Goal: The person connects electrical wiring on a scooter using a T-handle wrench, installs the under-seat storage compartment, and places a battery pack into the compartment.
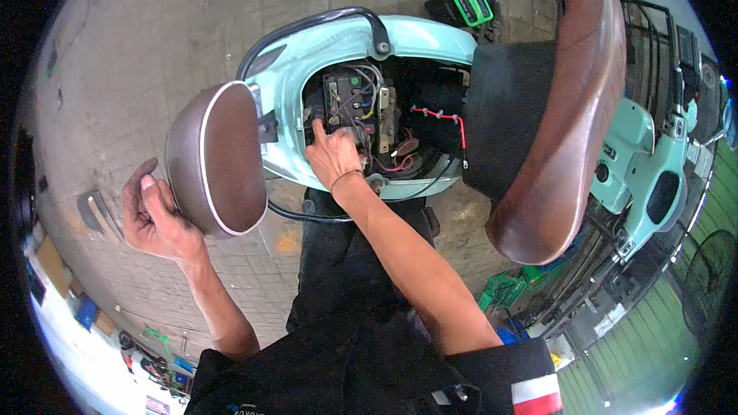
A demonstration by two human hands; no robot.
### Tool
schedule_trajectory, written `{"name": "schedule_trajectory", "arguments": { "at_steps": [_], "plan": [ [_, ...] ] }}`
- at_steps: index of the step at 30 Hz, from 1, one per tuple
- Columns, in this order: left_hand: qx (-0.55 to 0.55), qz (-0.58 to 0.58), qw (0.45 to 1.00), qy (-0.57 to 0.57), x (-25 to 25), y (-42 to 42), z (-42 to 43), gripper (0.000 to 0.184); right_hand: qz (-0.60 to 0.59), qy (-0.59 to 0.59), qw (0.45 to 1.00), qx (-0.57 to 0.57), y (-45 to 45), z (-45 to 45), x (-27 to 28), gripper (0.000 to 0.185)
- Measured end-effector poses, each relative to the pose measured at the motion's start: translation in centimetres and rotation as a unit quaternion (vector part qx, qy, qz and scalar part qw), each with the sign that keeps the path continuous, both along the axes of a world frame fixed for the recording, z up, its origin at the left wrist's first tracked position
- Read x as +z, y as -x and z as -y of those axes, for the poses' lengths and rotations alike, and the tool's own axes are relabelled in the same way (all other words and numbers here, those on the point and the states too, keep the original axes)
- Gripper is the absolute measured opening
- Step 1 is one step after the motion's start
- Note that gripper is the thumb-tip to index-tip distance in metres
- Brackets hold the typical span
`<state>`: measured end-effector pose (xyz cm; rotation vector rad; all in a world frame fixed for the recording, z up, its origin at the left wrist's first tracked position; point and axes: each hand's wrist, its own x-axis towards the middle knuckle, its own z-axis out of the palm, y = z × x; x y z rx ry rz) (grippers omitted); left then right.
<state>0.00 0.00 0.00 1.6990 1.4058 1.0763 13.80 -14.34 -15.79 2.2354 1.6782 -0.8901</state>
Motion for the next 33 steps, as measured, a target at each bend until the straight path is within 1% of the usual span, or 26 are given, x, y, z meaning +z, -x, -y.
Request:
{"name": "schedule_trajectory", "arguments": {
  "at_steps": [2, 3, 5, 6, 7, 8, 9, 10, 11, 12, 13, 15, 17, 19, 20, 21, 22, 23, 24, 25, 26, 27, 29, 30, 31, 33],
  "plan": [
    [0.002, -0.021, 1.000, 0.016, -0.1, 0.2, -0.5, 0.021, 0.013, 0.018, 1.000, 0.011, 0.5, -0.2, -0.1, 0.015],
    [-0.009, -0.022, 0.999, -0.031, 0.8, -0.5, -0.5, 0.021, 0.013, -0.028, 1.000, -0.002, 0.0, -1.4, -0.4, 0.015],
    [0.007, -0.005, 1.000, -0.001, 0.3, -0.4, 0.1, 0.021, 0.032, -0.064, 0.997, -0.013, -0.4, -0.2, 0.1, 0.018],
    [-0.002, -0.004, 1.000, 0.001, 0.4, -0.2, 0.3, 0.021, 0.000, -0.073, 0.997, -0.033, -1.0, 0.2, 0.5, 0.016],
    [-0.002, 0.019, 1.000, 0.015, 0.6, -0.2, 0.3, 0.021, 0.001, -0.077, 0.996, -0.044, -1.3, 0.8, 1.0, 0.016],
    [-0.003, 0.045, 0.999, 0.030, 0.8, -0.4, 0.3, 0.021, -0.032, -0.169, 0.983, -0.071, -2.0, 1.6, 1.4, 0.014],
    [-0.013, 0.045, 0.999, 0.026, 1.3, -0.7, 0.5, 0.021, -0.065, -0.259, 0.959, -0.096, -2.6, 2.5, 1.8, 0.013],
    [-0.008, 0.086, 0.996, 0.040, 2.0, -0.8, 1.0, 0.022, -0.103, -0.293, 0.940, -0.141, -3.1, 3.6, 3.5, 0.013],
    [-0.003, 0.127, 0.990, 0.053, 2.5, -1.0, 1.4, 0.023, -0.102, -0.298, 0.937, -0.148, -3.6, 5.1, 3.9, 0.013],
    [-0.027, 0.163, 0.983, 0.075, 2.7, -1.1, 2.2, 0.021, -0.109, -0.300, 0.915, -0.248, -4.1, 6.8, 4.1, 0.014],
    [-0.037, 0.161, 0.983, 0.074, 2.6, -1.8, 3.3, 0.021, -0.114, -0.300, 0.883, -0.344, -4.7, 8.5, 3.9, 0.015],
    [-0.040, 0.078, 0.984, 0.154, 2.0, -3.9, 6.3, 0.017, -0.006, -0.232, 0.838, -0.494, -6.2, 12.1, 0.1, 0.019],
    [-0.099, 0.073, 0.941, 0.316, 0.0, -5.1, 8.9, 0.013, -0.052, -0.080, 0.776, -0.623, -8.9, 14.2, -3.7, 0.027],
    [-0.221, 0.050, 0.882, 0.413, -1.3, -7.1, 11.1, 0.012, -0.145, 0.059, 0.726, -0.670, -11.8, 14.1, -5.3, 0.033],
    [-0.267, 0.006, 0.869, 0.417, -2.5, -7.6, 12.1, 0.012, -0.151, 0.060, 0.718, -0.677, -12.6, 13.9, -6.2, 0.033],
    [-0.311, -0.038, 0.852, 0.419, -3.6, -8.0, 12.9, 0.012, -0.160, 0.087, 0.703, -0.688, -12.7, 13.8, -7.8, 0.034],
    [-0.330, -0.027, 0.850, 0.409, -4.3, -8.7, 13.9, 0.012, -0.172, 0.113, 0.686, -0.698, -12.3, 13.7, -8.7, 0.036],
    [-0.352, -0.014, 0.848, 0.395, -4.8, -9.4, 14.5, 0.011, -0.181, 0.109, 0.678, -0.704, -11.9, 14.1, -9.2, 0.036],
    [-0.345, -0.031, 0.841, 0.415, -4.8, -9.9, 14.7, 0.010, -0.166, 0.116, 0.721, -0.663, -11.5, 14.4, -9.3, 0.037],
    [-0.353, -0.026, 0.841, 0.408, -4.8, -10.1, 14.9, 0.011, -0.150, 0.125, 0.761, -0.619, -10.7, 14.6, -9.3, 0.039],
    [-0.354, -0.043, 0.840, 0.410, -4.5, -10.1, 14.8, 0.011, -0.170, 0.129, 0.726, -0.654, -10.7, 14.6, -9.6, 0.046],
    [-0.352, -0.054, 0.840, 0.410, -4.2, -10.3, 14.7, 0.012, -0.176, 0.127, 0.723, -0.656, -10.9, 14.3, -8.7, 0.046],
    [-0.351, -0.064, 0.843, 0.403, -4.4, -10.0, 14.4, 0.013, -0.189, 0.157, 0.767, -0.592, -11.6, 13.9, -6.3, 0.049],
    [-0.347, -0.068, 0.846, 0.398, -4.6, -9.9, 14.3, 0.013, -0.177, 0.161, 0.783, -0.574, -11.3, 13.7, -6.5, 0.053],
    [-0.348, -0.066, 0.847, 0.395, -4.8, -9.9, 14.1, 0.013, -0.176, 0.157, 0.784, -0.574, -11.6, 13.7, -6.9, 0.053],
    [-0.332, -0.072, 0.851, 0.401, -4.6, -9.6, 13.9, 0.014, -0.235, 0.173, 0.743, -0.602, -11.8, 14.1, -7.5, 0.054]
  ]
}}
